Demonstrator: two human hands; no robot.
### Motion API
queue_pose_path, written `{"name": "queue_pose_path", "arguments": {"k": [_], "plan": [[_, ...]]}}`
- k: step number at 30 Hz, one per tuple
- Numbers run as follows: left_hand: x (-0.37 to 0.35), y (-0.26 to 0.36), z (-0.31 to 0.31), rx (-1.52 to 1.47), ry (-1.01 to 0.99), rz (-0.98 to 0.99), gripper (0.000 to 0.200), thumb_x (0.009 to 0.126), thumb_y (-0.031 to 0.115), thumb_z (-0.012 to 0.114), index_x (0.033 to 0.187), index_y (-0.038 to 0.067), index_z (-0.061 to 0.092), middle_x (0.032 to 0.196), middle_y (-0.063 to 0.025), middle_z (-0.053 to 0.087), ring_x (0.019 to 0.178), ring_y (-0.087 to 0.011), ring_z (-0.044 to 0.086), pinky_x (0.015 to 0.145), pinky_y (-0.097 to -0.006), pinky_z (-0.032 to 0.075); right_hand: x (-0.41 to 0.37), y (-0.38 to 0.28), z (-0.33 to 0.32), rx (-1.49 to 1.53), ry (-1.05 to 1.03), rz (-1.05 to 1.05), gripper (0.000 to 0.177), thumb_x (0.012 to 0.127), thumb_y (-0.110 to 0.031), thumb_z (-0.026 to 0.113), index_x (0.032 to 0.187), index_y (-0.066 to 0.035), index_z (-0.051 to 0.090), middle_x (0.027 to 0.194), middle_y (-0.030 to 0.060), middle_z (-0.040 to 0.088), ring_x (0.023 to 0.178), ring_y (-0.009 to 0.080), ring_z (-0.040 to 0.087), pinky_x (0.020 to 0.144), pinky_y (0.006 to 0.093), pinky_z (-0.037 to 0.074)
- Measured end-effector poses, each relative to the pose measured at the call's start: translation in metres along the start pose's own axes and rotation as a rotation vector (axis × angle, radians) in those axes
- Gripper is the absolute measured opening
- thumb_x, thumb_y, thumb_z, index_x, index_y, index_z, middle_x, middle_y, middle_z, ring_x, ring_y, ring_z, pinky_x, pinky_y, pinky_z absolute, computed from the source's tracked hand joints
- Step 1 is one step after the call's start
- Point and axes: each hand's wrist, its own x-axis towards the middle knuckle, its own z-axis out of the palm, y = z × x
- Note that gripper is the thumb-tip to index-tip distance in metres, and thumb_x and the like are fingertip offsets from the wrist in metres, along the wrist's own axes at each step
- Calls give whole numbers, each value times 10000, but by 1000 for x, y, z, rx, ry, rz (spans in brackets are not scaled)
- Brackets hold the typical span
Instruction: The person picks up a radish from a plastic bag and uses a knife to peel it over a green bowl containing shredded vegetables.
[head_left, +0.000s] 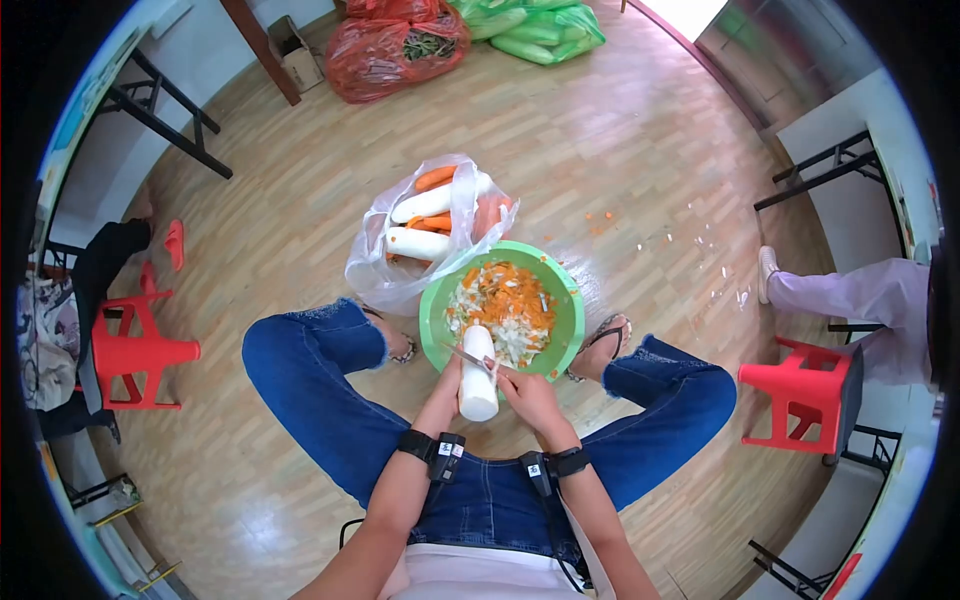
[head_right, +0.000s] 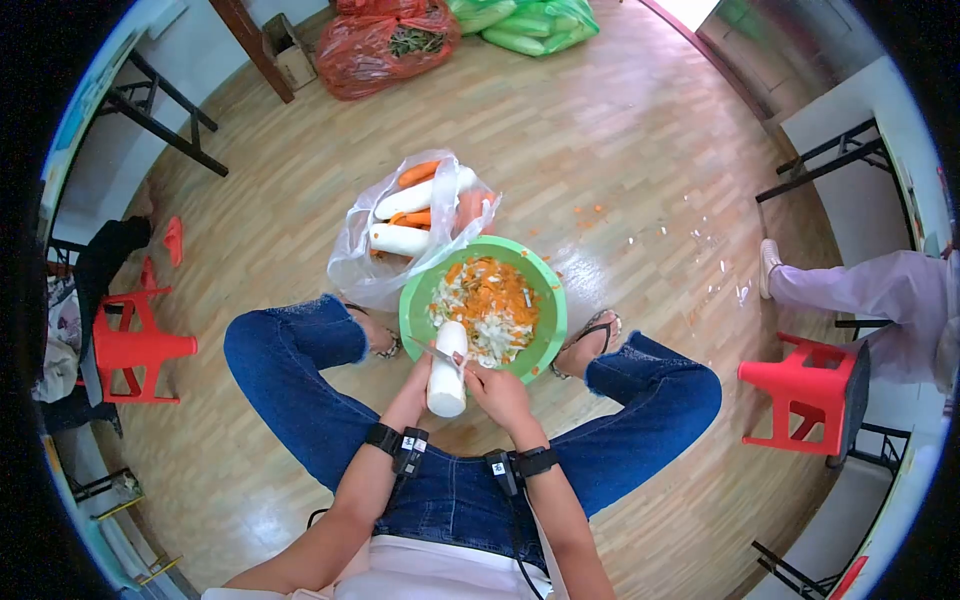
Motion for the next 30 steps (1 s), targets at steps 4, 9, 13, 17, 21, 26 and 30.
{"name": "queue_pose_path", "arguments": {"k": [4,9,13,17,21,26,30], "plan": [[5,-3,-8,-8,41,48,516,851,530,326,1026,72,488,794,-51,587,629,-190,588,518,-331,513,4,-2,2,-25,3,16,240,818,-271,492,978,-142,617,705,168,587,629,320,575,554,380,448],[7,-3,-9,14,49,30,498,866,508,306,1030,80,502,823,-58,601,638,-190,596,528,-333,517,7,2,4,-32,3,13,249,830,-284,468,1022,-191,595,694,160,588,621,323,573,555,398,447],[-2,-6,4,129,2,11,472,886,467,292,1079,90,499,848,-53,615,623,-185,605,522,-339,519,21,27,7,-21,107,109,272,844,-291,438,1083,-239,559,677,152,583,621,325,569,560,415,447],[-4,-6,7,212,2,-3,488,888,475,284,1057,85,523,828,-20,611,635,-127,596,531,-277,502,17,20,4,1,36,200,266,836,-274,458,1064,-201,572,705,174,585,636,330,580,572,395,457],[-15,3,22,241,43,-5,482,888,472,285,1038,86,531,830,-30,613,617,-122,596,513,-263,496,7,21,12,-53,60,37,270,836,-263,459,1076,-198,563,689,190,577,628,336,577,561,396,453],[-18,0,25,398,-12,-53,469,883,472,310,1050,86,517,807,-26,612,596,-123,593,493,-266,490,19,32,9,-146,142,140,265,831,-265,466,1057,-178,574,687,200,575,630,342,576,565,398,455],[-12,-6,14,365,-30,-82,457,881,469,321,1046,90,516,784,-23,607,587,-124,590,484,-269,487,19,39,14,-42,170,172,267,831,-272,469,1031,-140,586,693,206,574,633,340,579,573,397,457]]}}
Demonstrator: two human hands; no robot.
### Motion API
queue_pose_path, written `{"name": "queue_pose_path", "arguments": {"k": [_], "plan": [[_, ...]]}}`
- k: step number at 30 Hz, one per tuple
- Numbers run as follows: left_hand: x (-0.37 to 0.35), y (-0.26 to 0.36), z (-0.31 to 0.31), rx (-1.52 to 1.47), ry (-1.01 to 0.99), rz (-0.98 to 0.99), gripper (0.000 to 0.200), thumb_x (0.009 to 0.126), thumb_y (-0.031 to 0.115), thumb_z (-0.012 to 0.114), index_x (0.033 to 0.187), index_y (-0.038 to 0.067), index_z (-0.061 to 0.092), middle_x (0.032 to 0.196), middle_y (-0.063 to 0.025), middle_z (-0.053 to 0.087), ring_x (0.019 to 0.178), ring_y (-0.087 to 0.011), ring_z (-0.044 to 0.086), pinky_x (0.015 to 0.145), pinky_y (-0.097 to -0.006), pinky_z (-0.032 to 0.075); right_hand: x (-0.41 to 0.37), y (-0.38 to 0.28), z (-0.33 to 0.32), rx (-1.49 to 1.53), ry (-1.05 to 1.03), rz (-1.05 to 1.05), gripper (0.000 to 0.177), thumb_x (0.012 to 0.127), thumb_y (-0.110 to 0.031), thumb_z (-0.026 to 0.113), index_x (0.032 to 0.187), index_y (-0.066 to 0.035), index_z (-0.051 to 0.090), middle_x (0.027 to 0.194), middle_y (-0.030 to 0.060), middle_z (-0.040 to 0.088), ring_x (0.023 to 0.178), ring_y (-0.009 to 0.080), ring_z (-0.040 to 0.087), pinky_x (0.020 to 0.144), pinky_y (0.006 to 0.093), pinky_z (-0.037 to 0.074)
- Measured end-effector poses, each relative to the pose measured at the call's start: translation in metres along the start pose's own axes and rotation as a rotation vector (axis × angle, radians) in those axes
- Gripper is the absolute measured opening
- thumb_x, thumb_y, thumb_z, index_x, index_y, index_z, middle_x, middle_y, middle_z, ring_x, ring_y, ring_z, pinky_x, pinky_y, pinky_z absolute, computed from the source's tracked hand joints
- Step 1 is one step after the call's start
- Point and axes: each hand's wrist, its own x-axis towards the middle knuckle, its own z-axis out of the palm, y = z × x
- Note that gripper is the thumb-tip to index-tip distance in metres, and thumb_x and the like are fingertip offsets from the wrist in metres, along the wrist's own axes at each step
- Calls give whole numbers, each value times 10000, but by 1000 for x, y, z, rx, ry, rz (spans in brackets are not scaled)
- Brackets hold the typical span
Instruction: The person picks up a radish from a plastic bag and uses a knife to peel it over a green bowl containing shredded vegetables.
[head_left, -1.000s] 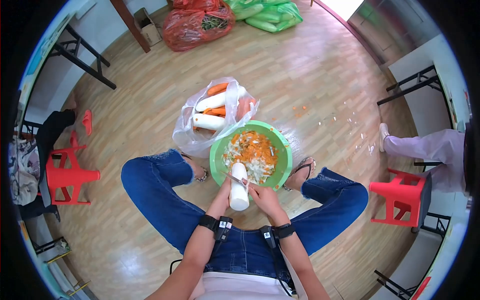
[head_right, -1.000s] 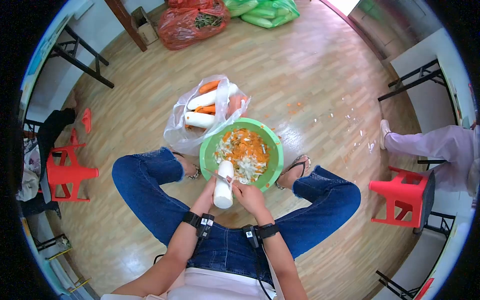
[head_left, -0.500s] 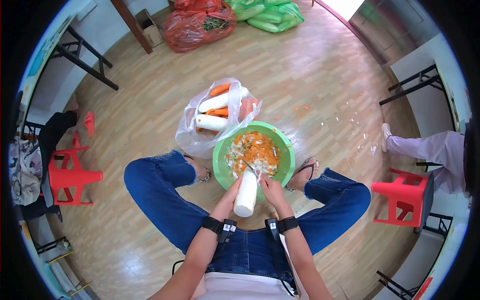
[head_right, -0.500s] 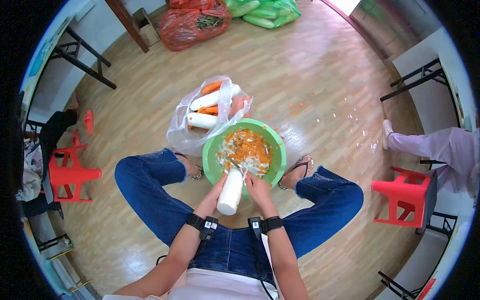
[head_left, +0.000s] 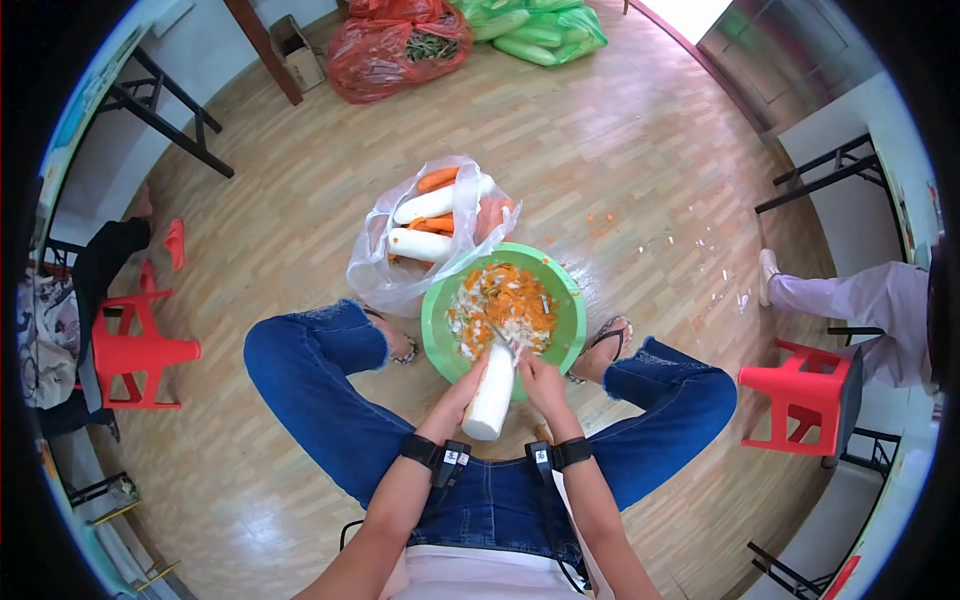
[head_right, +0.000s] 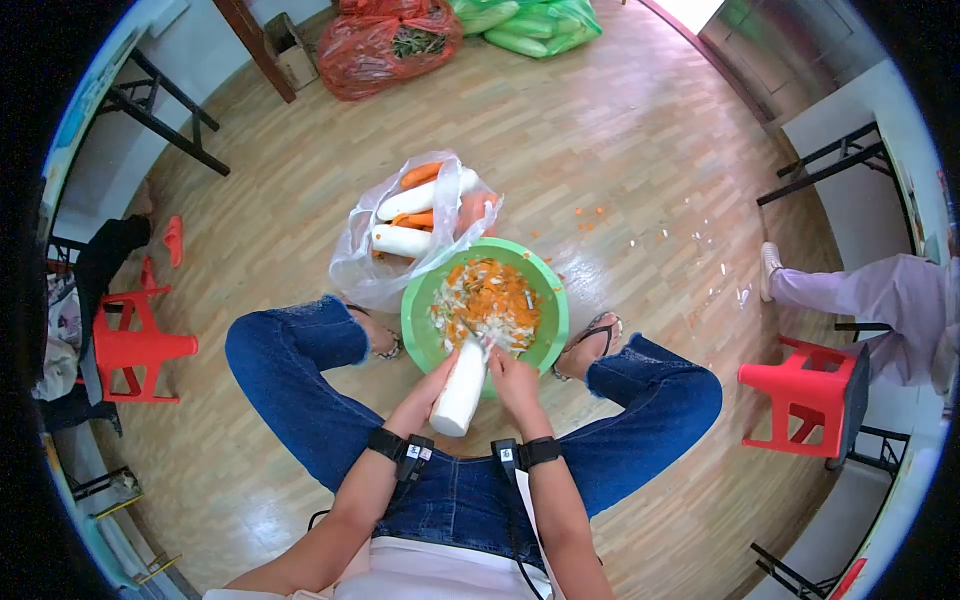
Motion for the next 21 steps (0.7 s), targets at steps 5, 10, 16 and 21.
{"name": "queue_pose_path", "arguments": {"k": [5,10,16,21], "plan": [[2,3,-2,-71,54,38,457,875,479,331,1035,94,517,758,-24,600,574,-124,587,470,-274,486,-7,-9,-2,50,-6,-56,262,831,-271,470,1008,-128,600,694,209,574,634,339,582,578,395,459],[-2,5,6,-76,60,40,423,873,468,357,990,106,542,719,-1,595,528,-105,566,450,-244,473,-1,-9,-3,-8,-30,-19,282,843,-308,431,1026,-160,586,749,194,588,692,353,574,611,435,456],[-9,7,12,-34,24,35,471,861,494,360,1018,85,534,742,-21,603,564,-116,582,465,-264,480,13,21,10,-67,-5,126,306,844,-310,424,1045,-128,568,766,211,588,728,356,580,639,418,458],[0,8,5,-147,42,67,502,841,522,379,1034,84,528,758,-32,606,592,-131,593,496,-286,497,12,40,29,109,209,6,307,858,-272,450,1059,-61,545,670,158,592,613,285,585,560,355,442]]}}
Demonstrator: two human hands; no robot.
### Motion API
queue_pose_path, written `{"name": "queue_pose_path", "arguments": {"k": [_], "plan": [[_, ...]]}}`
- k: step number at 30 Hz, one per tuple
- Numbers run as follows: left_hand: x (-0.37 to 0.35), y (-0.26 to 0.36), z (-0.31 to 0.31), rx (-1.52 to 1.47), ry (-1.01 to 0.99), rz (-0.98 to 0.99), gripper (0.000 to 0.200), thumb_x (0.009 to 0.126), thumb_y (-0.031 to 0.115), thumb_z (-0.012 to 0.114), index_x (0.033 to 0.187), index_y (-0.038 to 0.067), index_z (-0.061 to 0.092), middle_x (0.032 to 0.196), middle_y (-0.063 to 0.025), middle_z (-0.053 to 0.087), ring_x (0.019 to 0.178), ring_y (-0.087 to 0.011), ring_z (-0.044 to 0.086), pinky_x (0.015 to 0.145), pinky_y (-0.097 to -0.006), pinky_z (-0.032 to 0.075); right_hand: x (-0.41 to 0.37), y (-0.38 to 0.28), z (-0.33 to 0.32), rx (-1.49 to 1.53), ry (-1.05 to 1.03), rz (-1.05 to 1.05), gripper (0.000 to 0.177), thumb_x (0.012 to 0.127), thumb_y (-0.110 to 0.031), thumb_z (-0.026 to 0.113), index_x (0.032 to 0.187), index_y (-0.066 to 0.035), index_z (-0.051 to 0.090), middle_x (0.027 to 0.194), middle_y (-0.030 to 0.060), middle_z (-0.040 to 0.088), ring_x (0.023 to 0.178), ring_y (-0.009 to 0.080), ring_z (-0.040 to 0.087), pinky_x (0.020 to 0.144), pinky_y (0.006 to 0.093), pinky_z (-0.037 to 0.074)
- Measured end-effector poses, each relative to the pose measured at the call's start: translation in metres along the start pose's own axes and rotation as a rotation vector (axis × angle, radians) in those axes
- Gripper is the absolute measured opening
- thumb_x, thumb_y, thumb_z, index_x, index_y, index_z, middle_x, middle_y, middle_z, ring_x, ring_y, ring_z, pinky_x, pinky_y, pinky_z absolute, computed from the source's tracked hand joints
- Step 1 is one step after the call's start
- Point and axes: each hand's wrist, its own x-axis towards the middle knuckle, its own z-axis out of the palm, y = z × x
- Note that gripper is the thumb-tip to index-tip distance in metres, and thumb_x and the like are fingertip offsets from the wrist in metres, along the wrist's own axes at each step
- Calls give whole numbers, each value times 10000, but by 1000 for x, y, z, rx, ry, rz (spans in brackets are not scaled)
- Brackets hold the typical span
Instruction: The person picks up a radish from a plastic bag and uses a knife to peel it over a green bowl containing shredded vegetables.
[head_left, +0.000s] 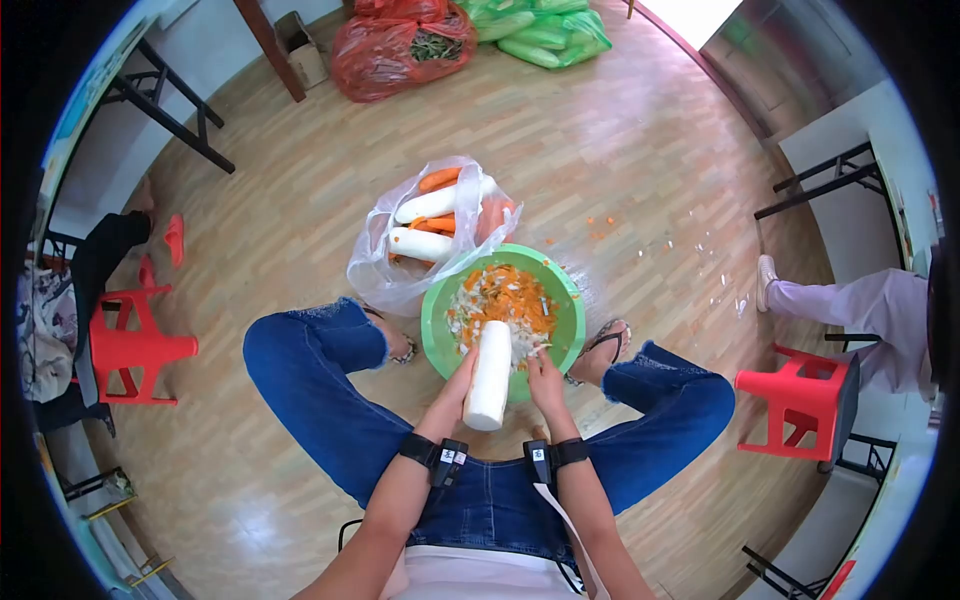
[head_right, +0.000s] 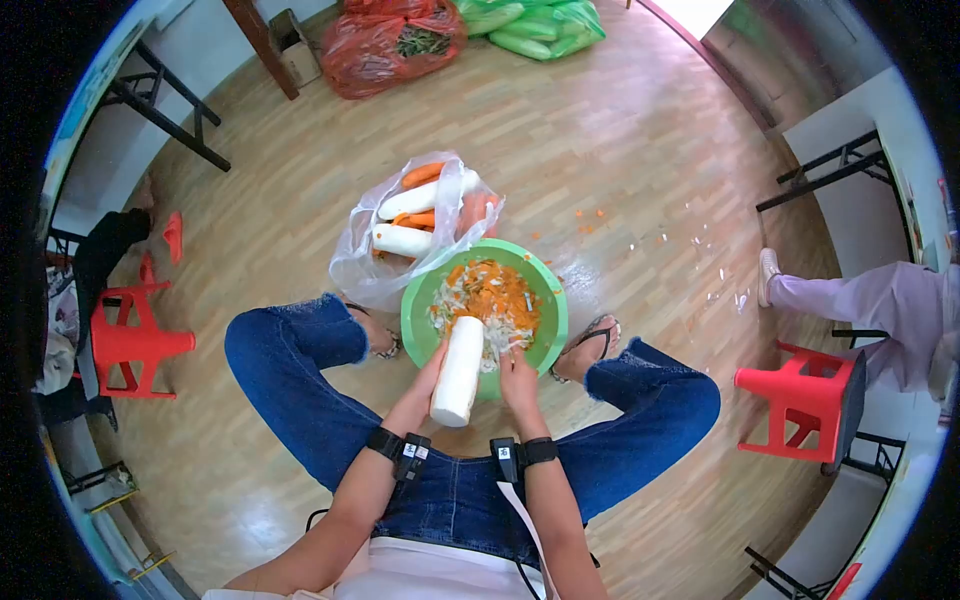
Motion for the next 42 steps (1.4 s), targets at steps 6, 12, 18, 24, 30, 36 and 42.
{"name": "queue_pose_path", "arguments": {"k": [6,12,18,24,30,36,42], "plan": [[1,9,-5,-203,-24,93,512,863,507,317,1119,91,469,876,-77,598,705,-193,609,599,-343,521,-18,-62,-39,350,-221,45,276,876,-254,457,836,-2,562,497,-15,406,446,58,372,409,233,301],[13,2,-16,-192,32,50,505,882,484,270,1127,85,458,910,-92,597,745,-215,611,603,-351,525,-25,-75,-55,268,-498,-12,318,877,-244,454,708,0,567,492,14,431,445,107,398,435,259,335],[3,3,-7,-130,-134,-25,548,849,525,336,1115,57,439,887,-145,588,672,-261,616,564,-394,531,-6,-54,-43,-39,-235,-36,365,854,-293,472,686,22,546,512,114,479,460,226,440,489,341,381],[-4,6,-2,-144,-19,6,514,859,507,327,1103,73,458,855,-126,596,656,-265,616,533,-408,527,-17,-73,-56,152,-376,32,397,856,-316,469,638,9,538,490,77,459,455,159,436,455,295,358],[-1,1,-6,-197,-110,-82,511,865,499,315,1103,70,455,867,-125,589,680,-272,617,547,-406,529,-5,-46,-42,88,-306,43,374,847,-324,473,687,1,567,608,196,547,555,319,542,526,382,409],[10,-7,-12,-63,-94,-27,484,877,479,305,1089,76,467,859,-91,597,647,-208,613,539,-355,524,-1,-42,-39,-74,-152,34,401,863,-295,449,611,9,517,487,85,461,450,181,437,470,316,370],[2,-5,-4,74,90,-21,468,882,472,303,1061,85,497,775,-44,610,605,-151,603,492,-306,506,-21,-65,-50,175,-467,-8,411,854,-331,464,619,-2,537,508,107,490,466,209,479,476,322,377]]}}
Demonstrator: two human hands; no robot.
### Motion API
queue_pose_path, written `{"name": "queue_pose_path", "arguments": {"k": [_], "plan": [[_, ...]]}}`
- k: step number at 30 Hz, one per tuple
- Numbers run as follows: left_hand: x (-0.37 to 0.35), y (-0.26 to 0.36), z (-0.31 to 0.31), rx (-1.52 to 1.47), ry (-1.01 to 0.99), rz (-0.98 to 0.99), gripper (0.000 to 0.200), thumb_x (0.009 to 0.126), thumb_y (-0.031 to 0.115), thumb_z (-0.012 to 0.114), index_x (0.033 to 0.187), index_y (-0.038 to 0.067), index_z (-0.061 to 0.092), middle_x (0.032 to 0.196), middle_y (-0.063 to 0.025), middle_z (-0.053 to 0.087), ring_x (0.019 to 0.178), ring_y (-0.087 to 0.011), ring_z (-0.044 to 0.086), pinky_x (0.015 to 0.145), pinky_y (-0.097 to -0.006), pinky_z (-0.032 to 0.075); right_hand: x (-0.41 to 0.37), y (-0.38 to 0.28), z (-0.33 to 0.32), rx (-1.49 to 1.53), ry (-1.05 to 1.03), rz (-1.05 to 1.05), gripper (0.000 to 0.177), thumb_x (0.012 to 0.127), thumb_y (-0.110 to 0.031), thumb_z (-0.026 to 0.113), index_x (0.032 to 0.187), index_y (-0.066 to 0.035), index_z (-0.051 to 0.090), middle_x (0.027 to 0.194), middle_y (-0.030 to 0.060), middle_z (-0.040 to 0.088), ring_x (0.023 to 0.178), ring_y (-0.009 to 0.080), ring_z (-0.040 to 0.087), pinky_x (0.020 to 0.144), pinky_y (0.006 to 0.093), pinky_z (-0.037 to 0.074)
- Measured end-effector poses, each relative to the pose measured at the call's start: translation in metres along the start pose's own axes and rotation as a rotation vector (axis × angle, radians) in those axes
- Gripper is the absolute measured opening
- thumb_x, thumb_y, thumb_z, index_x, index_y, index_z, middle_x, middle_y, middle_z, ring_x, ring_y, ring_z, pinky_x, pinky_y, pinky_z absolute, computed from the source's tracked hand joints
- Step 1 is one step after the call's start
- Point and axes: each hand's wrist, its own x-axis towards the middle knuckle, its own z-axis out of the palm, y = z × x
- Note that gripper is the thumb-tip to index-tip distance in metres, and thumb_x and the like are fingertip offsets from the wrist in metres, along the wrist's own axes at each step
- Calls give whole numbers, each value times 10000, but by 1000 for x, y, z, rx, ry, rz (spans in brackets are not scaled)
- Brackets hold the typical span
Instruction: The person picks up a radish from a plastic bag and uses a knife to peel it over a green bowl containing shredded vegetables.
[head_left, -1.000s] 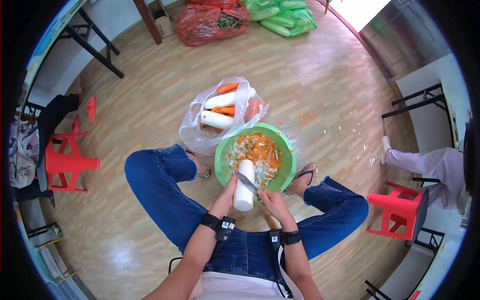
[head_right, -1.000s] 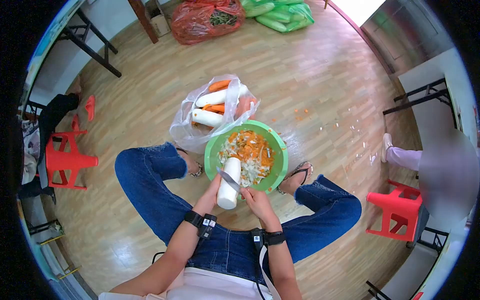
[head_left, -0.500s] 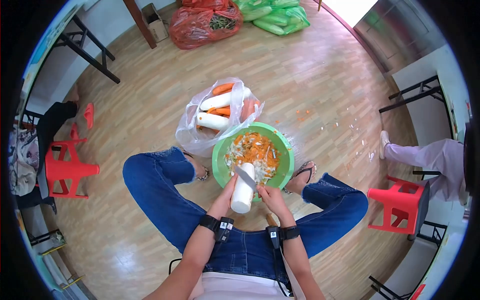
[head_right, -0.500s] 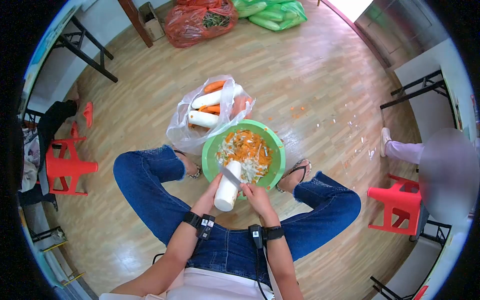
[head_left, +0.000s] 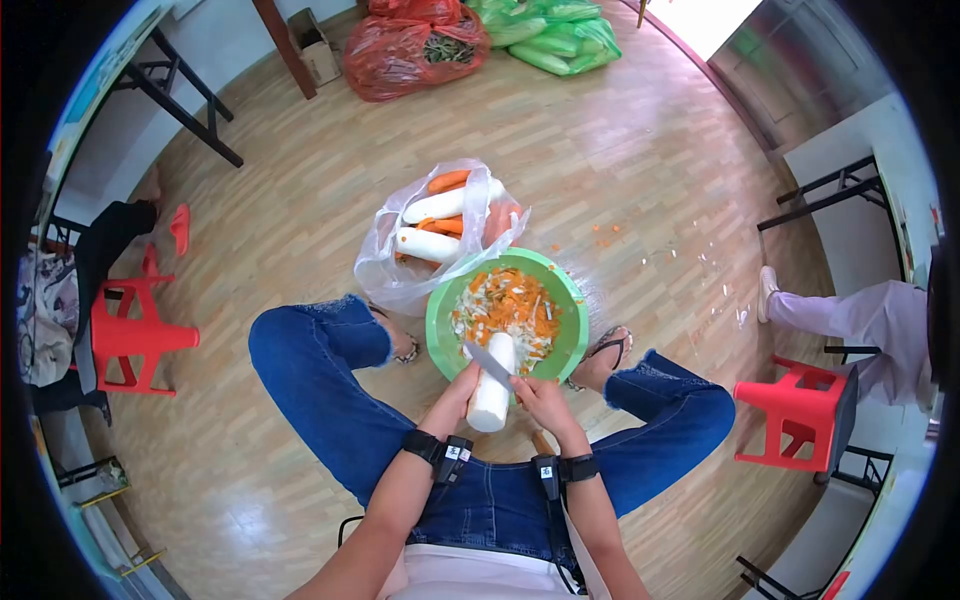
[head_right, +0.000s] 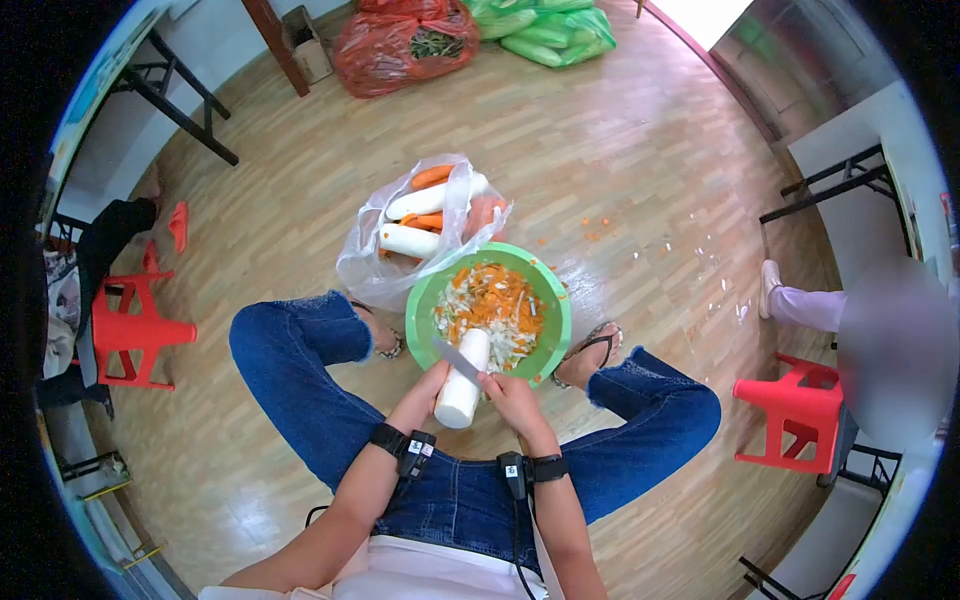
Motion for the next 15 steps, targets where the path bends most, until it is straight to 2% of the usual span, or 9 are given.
{"name": "queue_pose_path", "arguments": {"k": [2,3,5,8,12,13,14,15], "plan": [[1,1,-1,9,-61,-30,470,884,469,301,1061,83,501,772,-41,610,599,-146,600,483,-300,499,12,17,-1,-197,158,-43,425,852,-352,461,615,-8,534,504,103,487,462,204,477,471,323,375],[2,0,-1,17,-121,-60,471,886,466,298,1060,81,506,769,-39,610,592,-141,596,475,-294,493,18,24,-2,-197,163,-40,425,852,-352,461,615,-8,534,504,103,487,462,204,477,471,323,375],[-5,2,7,51,-136,-71,474,883,472,302,1049,80,513,765,-36,608,580,-140,591,475,-292,489,29,34,-7,-364,342,74,441,851,-376,453,609,-17,532,501,99,485,458,194,479,468,317,379],[-2,-3,5,83,-136,-75,469,884,468,298,1025,81,522,755,-35,605,561,-146,584,479,-294,484,37,46,-9,-363,385,127,452,849,-392,444,612,-18,535,502,114,490,457,220,483,478,332,391],[14,-9,-10,42,-72,-22,441,893,423,269,1008,78,518,740,-44,601,573,-161,586,489,-304,481,15,15,-11,-218,227,116,450,850,-386,439,622,-11,543,519,138,500,465,258,486,498,354,400],[11,-8,-7,39,-73,-23,441,893,423,269,1008,78,518,740,-44,601,573,-161,586,489,-304,481,9,9,-10,-158,70,106,449,850,-382,439,624,-8,543,527,149,503,473,271,486,505,363,401],[8,-7,-4,53,21,-15,436,893,408,259,1015,74,512,742,-50,600,573,-164,586,491,-308,481,6,6,-9,-95,-86,97,448,850,-378,438,627,-4,543,535,160,505,481,284,487,511,372,401],[4,-4,0,69,116,-7,433,894,393,249,1022,69,506,743,-57,600,573,-168,585,492,-312,481,7,7,-8,-96,-84,98,448,850,-378,438,627,-4,543,535,160,505,481,284,487,511,372,401]]}}
